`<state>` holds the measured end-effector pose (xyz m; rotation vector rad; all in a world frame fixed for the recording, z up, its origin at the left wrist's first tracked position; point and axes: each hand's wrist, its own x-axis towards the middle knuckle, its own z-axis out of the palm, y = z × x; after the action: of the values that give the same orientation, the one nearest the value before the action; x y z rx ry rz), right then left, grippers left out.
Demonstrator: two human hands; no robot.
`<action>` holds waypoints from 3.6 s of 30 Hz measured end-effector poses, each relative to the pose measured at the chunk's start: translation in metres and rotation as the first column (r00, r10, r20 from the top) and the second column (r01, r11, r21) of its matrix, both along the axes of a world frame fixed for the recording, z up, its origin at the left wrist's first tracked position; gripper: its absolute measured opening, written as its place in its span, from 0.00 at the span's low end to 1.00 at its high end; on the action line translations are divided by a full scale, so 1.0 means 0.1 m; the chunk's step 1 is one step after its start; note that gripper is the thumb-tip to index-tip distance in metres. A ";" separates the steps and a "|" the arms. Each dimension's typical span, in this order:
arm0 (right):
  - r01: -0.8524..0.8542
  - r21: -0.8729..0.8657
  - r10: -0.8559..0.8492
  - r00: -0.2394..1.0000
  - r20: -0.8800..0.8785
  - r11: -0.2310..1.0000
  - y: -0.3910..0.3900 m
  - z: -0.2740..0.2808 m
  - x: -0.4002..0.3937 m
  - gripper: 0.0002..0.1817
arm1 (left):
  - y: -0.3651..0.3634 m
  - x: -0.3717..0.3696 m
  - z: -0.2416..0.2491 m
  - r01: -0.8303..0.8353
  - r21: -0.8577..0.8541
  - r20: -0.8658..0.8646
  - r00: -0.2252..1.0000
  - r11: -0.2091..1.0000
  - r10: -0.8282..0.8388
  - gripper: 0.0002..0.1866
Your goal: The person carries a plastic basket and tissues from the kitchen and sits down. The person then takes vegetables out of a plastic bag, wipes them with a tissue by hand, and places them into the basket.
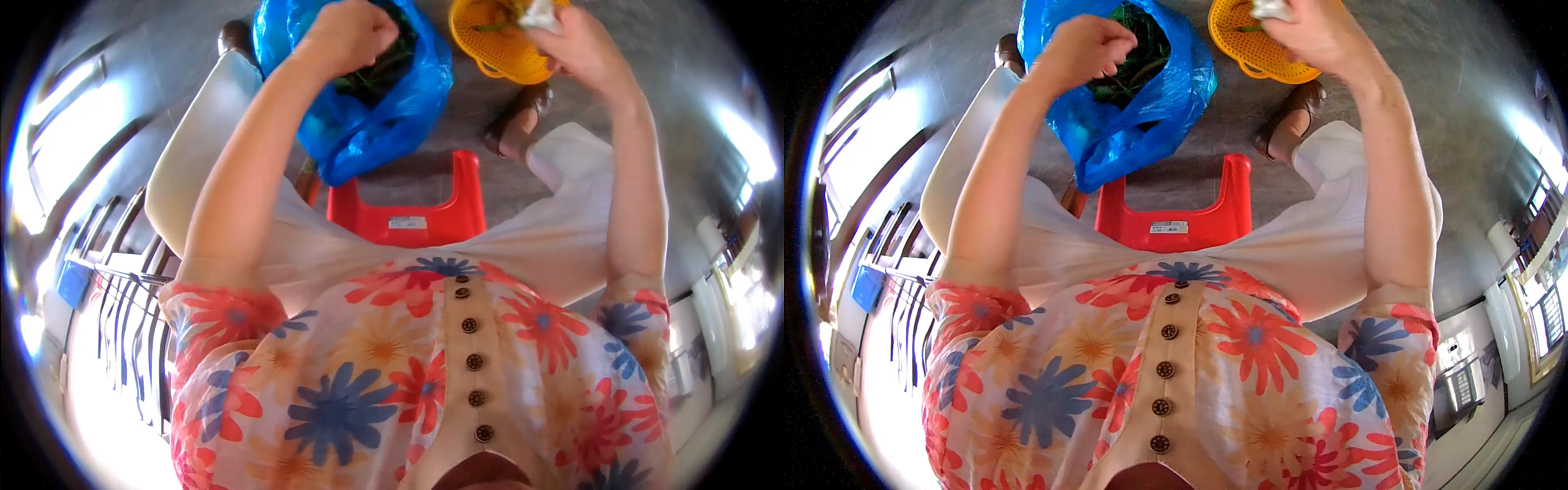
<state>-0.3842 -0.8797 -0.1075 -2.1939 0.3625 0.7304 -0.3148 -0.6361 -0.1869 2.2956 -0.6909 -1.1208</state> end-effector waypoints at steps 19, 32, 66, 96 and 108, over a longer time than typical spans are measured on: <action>0.221 0.198 -0.266 0.934 0.239 0.955 -0.05 -0.25 0.11 0.22 | 0.07 -0.61 -1.22 -0.113 0.432 -0.019 0.991 0.895 0.135 0.17; 0.057 0.220 -0.103 0.973 0.205 0.974 0.22 -0.36 -0.12 0.19 | -0.08 -0.12 0.33 -0.461 -0.002 -0.245 0.861 0.887 0.447 0.17; 0.482 0.860 -0.285 0.859 -0.426 0.168 0.53 -0.12 -0.10 0.15 | -0.22 -0.01 0.74 -0.621 -0.303 -0.676 0.674 0.723 0.296 0.14; 0.349 0.848 -0.302 0.923 -0.238 0.398 -0.05 -0.14 -0.05 0.18 | 0.08 0.47 0.74 -0.551 -0.355 -0.019 0.812 0.755 0.583 0.12; 0.292 0.827 -0.566 0.823 0.039 0.481 0.63 -0.15 -0.16 0.18 | -0.42 -0.49 0.58 -0.889 -0.075 -0.945 0.208 0.451 0.253 0.16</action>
<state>-0.3999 -0.8166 -0.1223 -1.2132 0.3251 0.1571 -0.3635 -0.6779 -0.1287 0.9120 0.3188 -1.1183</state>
